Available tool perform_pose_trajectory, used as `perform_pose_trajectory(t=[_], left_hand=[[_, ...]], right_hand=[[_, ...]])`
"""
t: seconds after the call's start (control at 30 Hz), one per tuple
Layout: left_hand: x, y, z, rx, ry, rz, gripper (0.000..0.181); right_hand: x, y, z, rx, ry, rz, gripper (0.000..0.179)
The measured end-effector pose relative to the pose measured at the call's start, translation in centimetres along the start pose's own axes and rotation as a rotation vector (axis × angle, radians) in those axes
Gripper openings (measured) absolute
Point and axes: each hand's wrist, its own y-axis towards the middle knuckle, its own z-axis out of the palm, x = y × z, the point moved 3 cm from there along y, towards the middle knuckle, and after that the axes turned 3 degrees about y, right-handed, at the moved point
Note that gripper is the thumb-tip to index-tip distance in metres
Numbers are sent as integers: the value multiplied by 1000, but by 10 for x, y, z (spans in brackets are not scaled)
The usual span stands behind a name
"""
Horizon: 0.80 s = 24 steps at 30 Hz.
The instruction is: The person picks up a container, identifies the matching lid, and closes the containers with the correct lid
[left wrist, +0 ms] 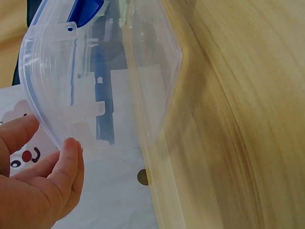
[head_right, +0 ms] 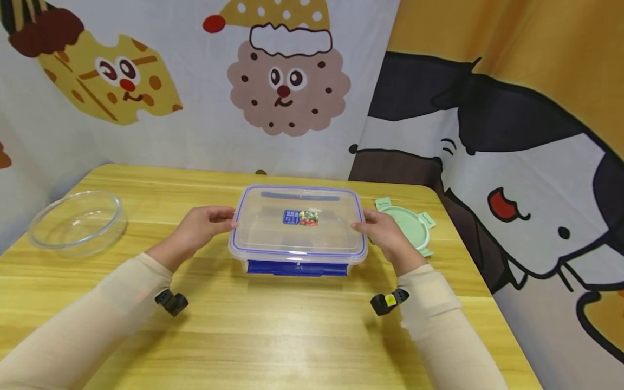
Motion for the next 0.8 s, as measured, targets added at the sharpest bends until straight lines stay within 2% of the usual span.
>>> perform_pose_trajectory(t=[0.3,0.6,0.8], left_hand=[[1,1,0,6,-7,-33,52],[5,5,1,49,-64,-83,55],[4,5,2,59,-67,-93,52]], right_hand=[[-3,1,1,-4,19,16,62],[-7,4,1,-14,66,34,62],[-8,4,-1,-14,69,45,61]])
